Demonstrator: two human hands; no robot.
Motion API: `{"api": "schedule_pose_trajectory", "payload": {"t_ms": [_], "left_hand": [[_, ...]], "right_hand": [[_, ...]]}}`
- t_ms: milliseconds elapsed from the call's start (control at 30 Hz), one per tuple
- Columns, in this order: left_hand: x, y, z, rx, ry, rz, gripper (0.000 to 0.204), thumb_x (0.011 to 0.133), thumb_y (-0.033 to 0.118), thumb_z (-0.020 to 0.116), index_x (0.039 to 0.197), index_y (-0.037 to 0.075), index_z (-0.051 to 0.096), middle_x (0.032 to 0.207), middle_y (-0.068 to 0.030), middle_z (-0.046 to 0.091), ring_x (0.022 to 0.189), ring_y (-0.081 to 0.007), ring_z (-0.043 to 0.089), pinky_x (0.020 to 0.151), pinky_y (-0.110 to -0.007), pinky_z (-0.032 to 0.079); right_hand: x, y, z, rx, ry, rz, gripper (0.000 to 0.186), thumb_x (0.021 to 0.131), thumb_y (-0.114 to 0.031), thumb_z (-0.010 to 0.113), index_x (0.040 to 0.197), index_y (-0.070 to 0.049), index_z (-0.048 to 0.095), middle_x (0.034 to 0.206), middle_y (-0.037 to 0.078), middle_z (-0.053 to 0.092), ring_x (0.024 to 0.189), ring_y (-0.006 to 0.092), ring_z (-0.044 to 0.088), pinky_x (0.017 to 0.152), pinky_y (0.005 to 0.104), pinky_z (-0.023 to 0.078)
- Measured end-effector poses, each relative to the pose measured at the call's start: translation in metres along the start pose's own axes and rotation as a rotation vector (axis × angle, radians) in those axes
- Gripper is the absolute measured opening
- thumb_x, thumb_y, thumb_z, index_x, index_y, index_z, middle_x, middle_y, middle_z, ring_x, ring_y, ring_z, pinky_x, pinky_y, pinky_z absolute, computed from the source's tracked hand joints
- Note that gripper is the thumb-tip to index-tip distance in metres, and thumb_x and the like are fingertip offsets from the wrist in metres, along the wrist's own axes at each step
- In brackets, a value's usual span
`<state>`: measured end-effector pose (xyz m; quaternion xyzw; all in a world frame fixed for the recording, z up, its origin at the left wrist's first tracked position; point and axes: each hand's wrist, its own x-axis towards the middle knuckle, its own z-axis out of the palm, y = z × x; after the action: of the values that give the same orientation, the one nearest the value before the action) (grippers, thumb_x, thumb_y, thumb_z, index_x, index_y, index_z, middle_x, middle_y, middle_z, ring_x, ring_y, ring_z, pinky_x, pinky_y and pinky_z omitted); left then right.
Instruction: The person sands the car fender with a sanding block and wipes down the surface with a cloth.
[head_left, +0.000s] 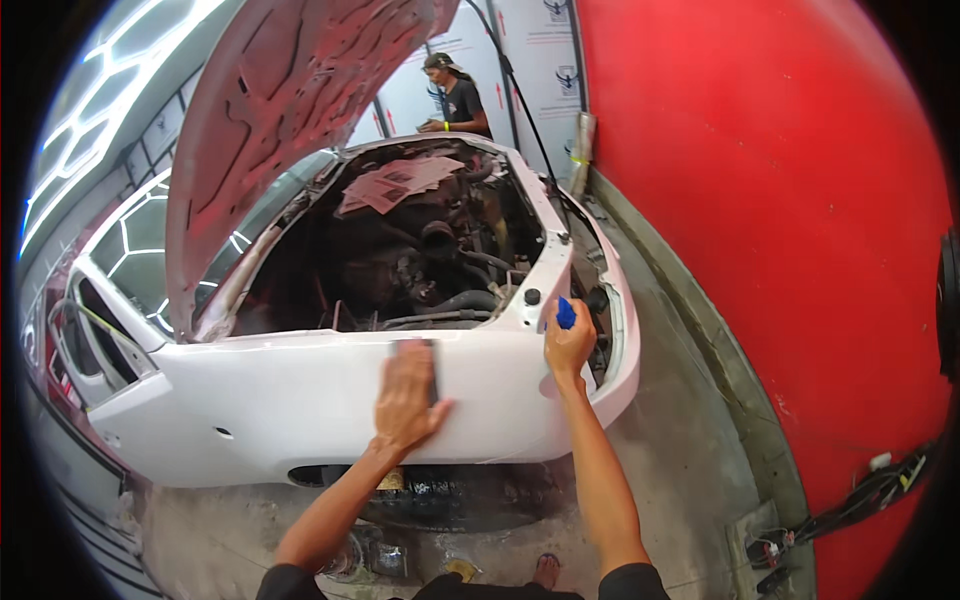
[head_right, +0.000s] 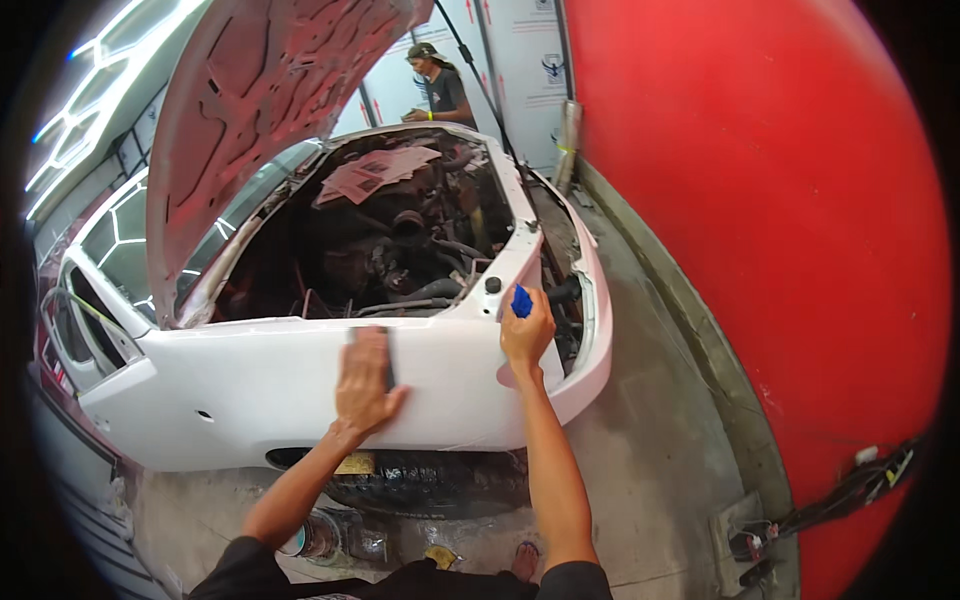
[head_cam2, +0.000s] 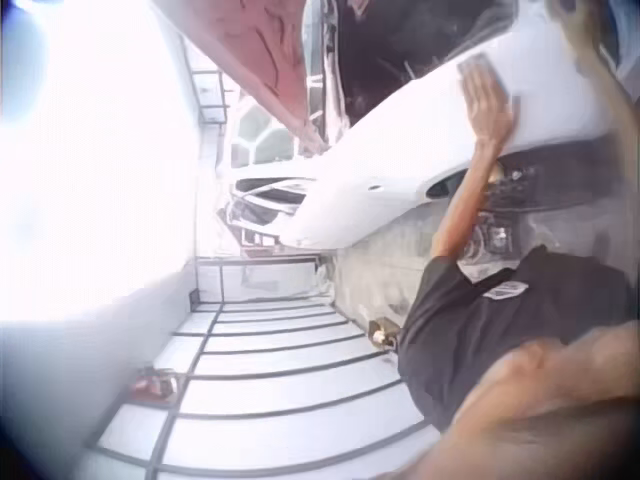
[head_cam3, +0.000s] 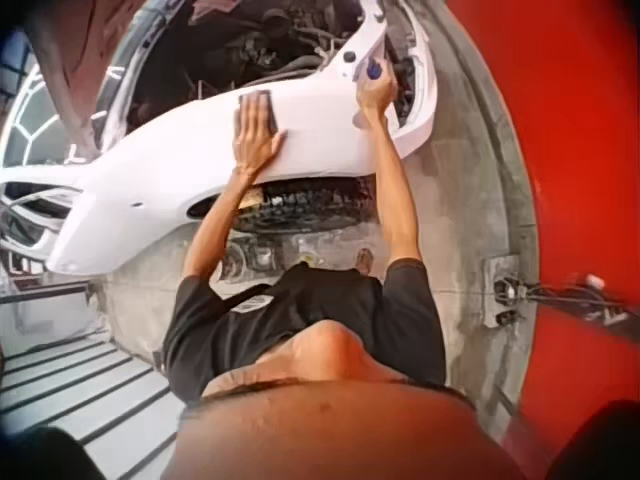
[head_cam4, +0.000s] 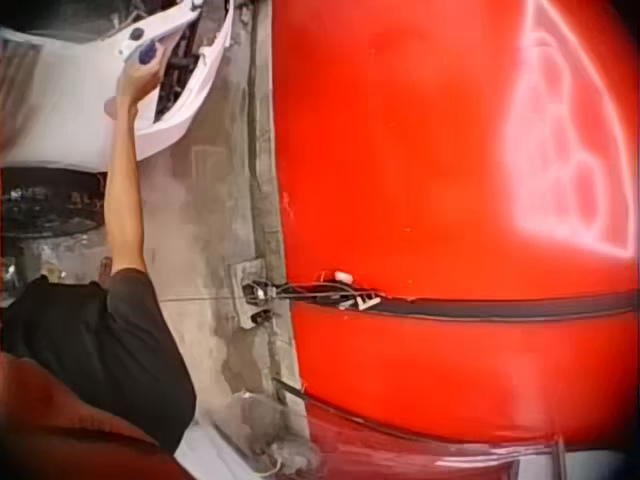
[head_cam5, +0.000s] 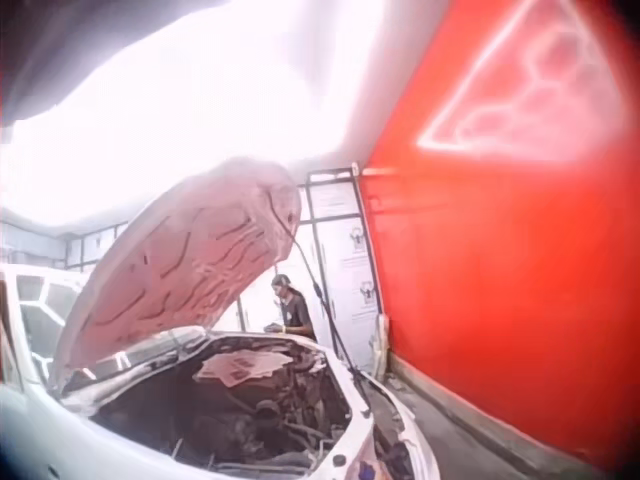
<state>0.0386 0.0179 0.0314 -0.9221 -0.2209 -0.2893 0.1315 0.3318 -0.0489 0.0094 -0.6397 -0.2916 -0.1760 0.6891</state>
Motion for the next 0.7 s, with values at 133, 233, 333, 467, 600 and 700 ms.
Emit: {"api": "schedule_pose_trajectory", "payload": {"t_ms": [133, 233, 333, 467, 600, 700], "left_hand": [[0.015, 0.027, -0.006, 0.046, 0.202, -0.232, 0.079, 0.097, 0.032, 0.06, 0.162, 0.0, 0.028, 0.166, -0.0198, 0.033, 0.157, -0.0375, 0.024, 0.127, -0.055, 0.015], [0.04, 0.067, 0.025, 0.171, 0.036, 0.14, 0.076, 0.095, 0.028, 0.061, 0.161, 0.003, 0.033, 0.165, -0.0155, 0.037, 0.157, -0.0332, 0.028, 0.127, -0.054, 0.018], [0.038, 0.035, 0.006, -0.061, 0.001, -0.05, 0.07, 0.095, 0.027, 0.061, 0.157, 0.001, 0.039, 0.163, -0.0166, 0.039, 0.156, -0.0336, 0.029, 0.127, -0.053, 0.018], [-0.026, -0.119, -0.059, 0.234, 0.447, -0.732, 0.066, 0.105, 0.022, 0.048, 0.161, -0.004, 0.025, 0.167, -0.0223, 0.031, 0.158, -0.0401, 0.02, 0.127, -0.055, 0.01], [-0.023, -0.11, -0.033, 0.31, 0.556, -0.631, 0.065, 0.108, 0.026, 0.045, 0.161, -0.005, 0.024, 0.167, -0.0272, 0.026, 0.158, -0.0424, 0.015, 0.128, -0.054, 0.008], [-0.017, 0.011, 0.016, 0.02, 0.16, -0.229, 0.092, 0.095, 0.047, 0.064, 0.163, -0.001, 0.025, 0.168, -0.0231, 0.027, 0.158, -0.0418, 0.02, 0.128, -0.053, 0.011]], "right_hand": [[0.0, -0.006, 0.005, 0.032, 0.015, -0.003, 0.018, 0.092, -0.018, 0.073, 0.097, -0.002, 0.068, 0.088, 0.016, 0.066, 0.08, 0.0387, 0.066, 0.071, 0.0433, 0.051], [-0.001, 0.004, 0.008, 0.017, -0.018, -0.005, 0.018, 0.093, -0.018, 0.073, 0.098, -0.002, 0.068, 0.088, 0.016, 0.067, 0.08, 0.0384, 0.067, 0.072, 0.0435, 0.052], [0.001, 0.011, -0.002, 0.016, -0.034, 0.004, 0.018, 0.094, -0.017, 0.071, 0.097, 0.0, 0.067, 0.086, 0.017, 0.066, 0.079, 0.0384, 0.066, 0.072, 0.0433, 0.051], [0.001, -0.006, 0.007, 0.002, 0.03, -0.016, 0.017, 0.095, -0.015, 0.07, 0.093, 0.001, 0.064, 0.082, 0.017, 0.064, 0.073, 0.0354, 0.064, 0.068, 0.0432, 0.05], [-0.002, -0.004, 0.012, -0.005, 0.045, -0.023, 0.016, 0.096, -0.015, 0.07, 0.094, 0.0, 0.065, 0.081, 0.015, 0.065, 0.072, 0.0308, 0.065, 0.068, 0.0423, 0.05], [0.009, -0.005, -0.013, -0.132, -0.04, -0.11, 0.013, 0.094, -0.012, 0.07, 0.095, 0.0, 0.065, 0.087, 0.015, 0.064, 0.078, 0.036, 0.065, 0.07, 0.0442, 0.05]]}}
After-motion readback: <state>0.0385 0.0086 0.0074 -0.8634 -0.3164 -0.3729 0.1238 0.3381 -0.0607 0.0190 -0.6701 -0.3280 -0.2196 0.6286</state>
